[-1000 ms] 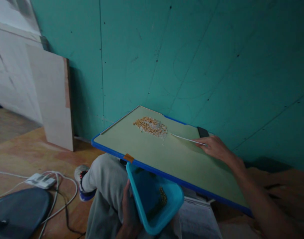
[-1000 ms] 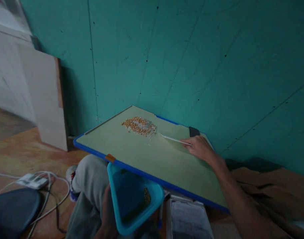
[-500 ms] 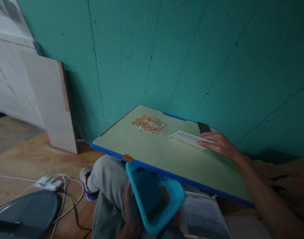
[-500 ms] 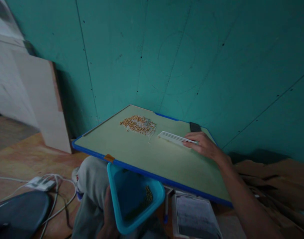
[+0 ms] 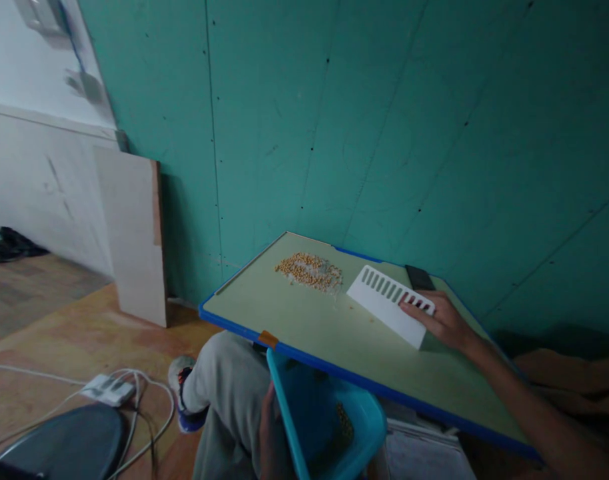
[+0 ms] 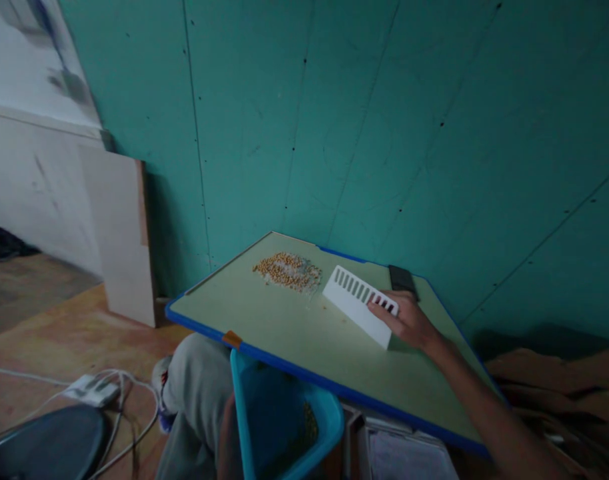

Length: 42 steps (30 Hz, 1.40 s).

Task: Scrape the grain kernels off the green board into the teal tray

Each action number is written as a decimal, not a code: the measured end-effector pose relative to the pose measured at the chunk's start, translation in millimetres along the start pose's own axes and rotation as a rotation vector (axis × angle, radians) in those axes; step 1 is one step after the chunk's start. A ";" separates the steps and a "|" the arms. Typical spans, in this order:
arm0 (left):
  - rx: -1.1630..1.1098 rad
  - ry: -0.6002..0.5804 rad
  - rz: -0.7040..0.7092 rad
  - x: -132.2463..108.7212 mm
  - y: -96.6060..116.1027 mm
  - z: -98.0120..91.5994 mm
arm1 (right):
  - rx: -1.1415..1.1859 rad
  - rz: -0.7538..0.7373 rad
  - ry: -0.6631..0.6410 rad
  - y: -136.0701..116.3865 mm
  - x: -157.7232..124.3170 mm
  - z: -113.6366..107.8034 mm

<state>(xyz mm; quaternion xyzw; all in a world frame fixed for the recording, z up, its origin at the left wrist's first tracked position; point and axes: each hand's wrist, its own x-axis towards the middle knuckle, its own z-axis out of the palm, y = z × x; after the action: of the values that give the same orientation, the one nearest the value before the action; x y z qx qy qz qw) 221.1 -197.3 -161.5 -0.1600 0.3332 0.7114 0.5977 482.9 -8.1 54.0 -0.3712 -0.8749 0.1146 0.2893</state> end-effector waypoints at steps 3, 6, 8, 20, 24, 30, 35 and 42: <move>-0.014 -0.041 -0.177 -18.5 5.9 17.2 | 0.037 -0.003 0.023 -1.1 -3.3 6.3; 0.004 -0.037 -0.272 -33.1 10.8 32.2 | 0.083 -0.017 0.045 2.7 -6.5 12.0; -0.018 -0.044 -0.264 -38.5 13.7 37.7 | 0.109 -0.011 0.052 7.3 -8.6 14.8; 0.012 -0.099 -0.230 -15.2 8.8 10.0 | 0.142 0.039 0.060 6.6 -11.3 17.9; 0.046 -0.005 -0.193 -13.8 9.0 12.8 | 0.121 0.043 0.076 7.6 -11.8 13.7; -0.067 -0.063 -0.295 -17.2 13.3 19.5 | 0.160 -0.002 0.026 12.3 -12.0 3.9; -0.074 -0.097 -0.324 -15.3 12.0 17.4 | 0.229 0.031 -0.052 7.1 -10.2 8.4; -0.070 -0.161 -0.325 -4.8 8.2 2.8 | 0.386 0.168 -0.159 -9.3 -10.8 21.2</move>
<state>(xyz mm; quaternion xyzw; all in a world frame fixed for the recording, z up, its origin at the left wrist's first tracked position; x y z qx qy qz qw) 214.8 -199.5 -154.1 -0.1751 0.2290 0.6271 0.7236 470.9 -22.0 36.2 -0.3703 -0.8228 0.3327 0.2743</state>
